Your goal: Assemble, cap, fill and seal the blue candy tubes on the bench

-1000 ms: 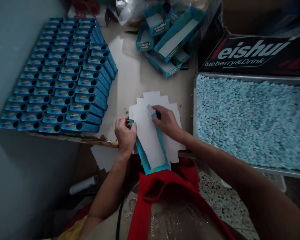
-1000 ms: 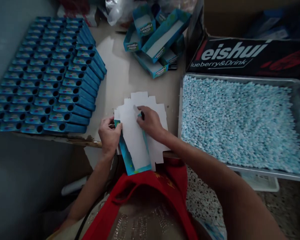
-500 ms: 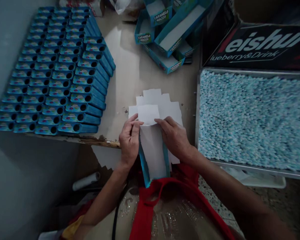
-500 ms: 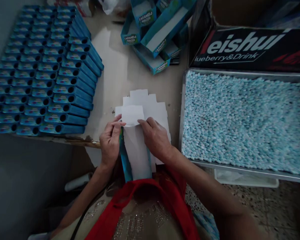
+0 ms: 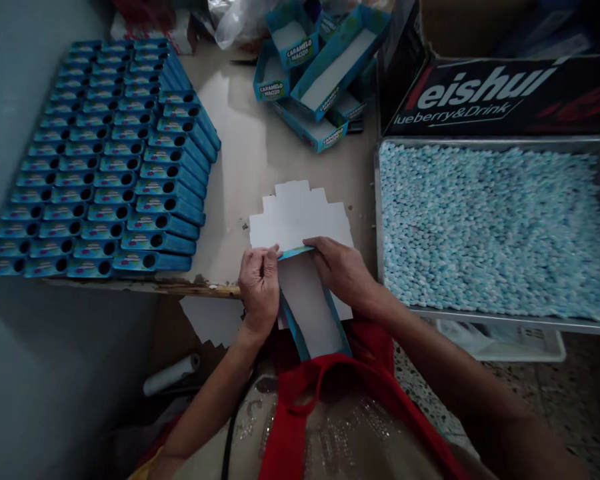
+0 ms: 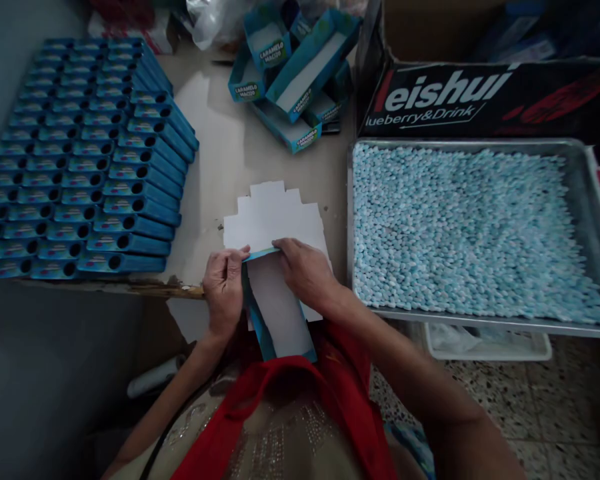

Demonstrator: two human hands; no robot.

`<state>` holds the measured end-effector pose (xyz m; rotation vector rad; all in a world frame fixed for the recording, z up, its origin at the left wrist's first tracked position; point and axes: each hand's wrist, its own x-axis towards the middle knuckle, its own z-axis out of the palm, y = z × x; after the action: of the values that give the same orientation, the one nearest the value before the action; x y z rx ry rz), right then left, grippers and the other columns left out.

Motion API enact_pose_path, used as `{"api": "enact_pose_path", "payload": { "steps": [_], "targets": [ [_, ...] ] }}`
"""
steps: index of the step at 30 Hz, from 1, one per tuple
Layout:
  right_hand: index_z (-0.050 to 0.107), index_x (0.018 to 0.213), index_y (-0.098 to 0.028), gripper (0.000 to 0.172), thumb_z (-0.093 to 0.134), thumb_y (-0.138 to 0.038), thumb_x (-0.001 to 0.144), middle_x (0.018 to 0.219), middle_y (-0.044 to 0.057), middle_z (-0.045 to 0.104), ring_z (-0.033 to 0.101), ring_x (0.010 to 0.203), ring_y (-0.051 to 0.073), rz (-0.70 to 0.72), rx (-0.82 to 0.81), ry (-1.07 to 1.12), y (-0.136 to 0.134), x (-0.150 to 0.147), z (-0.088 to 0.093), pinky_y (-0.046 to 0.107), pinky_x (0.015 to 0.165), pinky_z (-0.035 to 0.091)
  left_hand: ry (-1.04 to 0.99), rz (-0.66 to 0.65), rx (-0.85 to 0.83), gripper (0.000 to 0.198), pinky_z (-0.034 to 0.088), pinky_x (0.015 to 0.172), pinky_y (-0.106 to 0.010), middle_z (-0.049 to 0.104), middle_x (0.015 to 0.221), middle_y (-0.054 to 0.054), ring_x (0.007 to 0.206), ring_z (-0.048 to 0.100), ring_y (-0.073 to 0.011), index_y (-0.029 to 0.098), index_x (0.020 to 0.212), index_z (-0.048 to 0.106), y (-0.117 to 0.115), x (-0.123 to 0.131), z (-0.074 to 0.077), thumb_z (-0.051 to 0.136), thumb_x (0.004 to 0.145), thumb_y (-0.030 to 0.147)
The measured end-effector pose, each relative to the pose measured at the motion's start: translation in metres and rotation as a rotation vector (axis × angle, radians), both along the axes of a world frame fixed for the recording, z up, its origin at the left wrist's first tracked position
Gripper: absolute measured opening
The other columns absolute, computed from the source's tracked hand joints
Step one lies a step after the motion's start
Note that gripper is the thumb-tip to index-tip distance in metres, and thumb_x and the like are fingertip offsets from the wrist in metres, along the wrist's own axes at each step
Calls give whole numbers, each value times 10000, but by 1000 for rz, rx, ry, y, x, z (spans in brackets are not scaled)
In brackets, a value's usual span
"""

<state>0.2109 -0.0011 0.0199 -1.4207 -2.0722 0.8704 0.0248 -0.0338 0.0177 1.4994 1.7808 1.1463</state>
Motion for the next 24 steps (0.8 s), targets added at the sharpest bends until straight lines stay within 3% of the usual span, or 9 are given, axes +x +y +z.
{"api": "enact_pose_path", "payload": {
  "steps": [3, 6, 9, 13, 16, 19, 21, 24],
  "targets": [
    [696, 1239, -197, 363, 395, -256, 1045, 1179, 102, 758, 709, 1055, 229, 166, -127, 40, 11, 14, 14, 366, 916, 540, -144, -86, -139, 218, 563, 996, -360, 727, 1076, -76, 1084, 707, -199, 202, 929, 677, 0, -13, 2, 598, 1005, 391],
    [763, 1107, -188, 286, 545, -351, 1018, 1071, 92, 760, 708, 930, 208, 208, -187, -133, 30, 12, 26, 312, 811, 521, -136, -194, -233, 190, 590, 924, -347, 742, 1094, -91, 1035, 724, -214, 180, 1031, 695, 10, -22, 1, 740, 889, 298],
    [769, 1153, -180, 277, 694, -309, 920, 1112, 107, 763, 709, 969, 230, 270, -141, -430, 46, -5, 34, 301, 807, 484, 177, -316, -256, 278, 580, 879, -347, 749, 1101, -91, 1005, 721, -230, 194, 1133, 728, 25, -22, 9, 746, 856, 192],
    [783, 1070, -165, 238, 621, -253, 920, 1078, 133, 778, 717, 986, 286, 426, -58, -712, 55, -25, 38, 328, 753, 450, 674, -466, -297, 100, 527, 764, -353, 751, 1003, -77, 911, 711, -254, 219, 945, 774, 48, -18, 23, 737, 854, 202],
    [765, 1065, -157, 249, 541, -211, 972, 1052, 148, 781, 725, 931, 269, 476, 11, -748, 52, -32, 35, 320, 697, 424, 792, -580, -267, 57, 466, 678, -330, 744, 960, -64, 874, 699, -244, 219, 900, 755, 57, -20, 25, 739, 846, 222],
    [751, 1061, -153, 310, 446, -129, 1010, 1030, 147, 781, 734, 893, 246, 512, 31, -730, 49, -42, 29, 310, 653, 406, 766, -622, -223, 56, 434, 650, -323, 736, 907, -72, 825, 688, -229, 197, 852, 735, 57, -23, 19, 699, 881, 230],
    [749, 1062, -158, 307, 446, -139, 1019, 1053, 141, 781, 740, 908, 252, 501, 19, -730, 53, -48, 27, 314, 655, 416, 682, -583, -209, 103, 443, 664, -319, 735, 882, -75, 804, 685, -221, 194, 822, 735, 58, -24, 11, 680, 899, 233],
    [754, 1063, -197, 217, 553, -236, 991, 1057, 117, 787, 738, 977, 281, 467, -32, -711, 71, -41, 32, 322, 702, 449, 345, -443, -187, 85, 499, 738, -316, 753, 890, -62, 813, 694, -207, 210, 893, 767, 68, -34, 5, 723, 883, 282]
  ]
}}
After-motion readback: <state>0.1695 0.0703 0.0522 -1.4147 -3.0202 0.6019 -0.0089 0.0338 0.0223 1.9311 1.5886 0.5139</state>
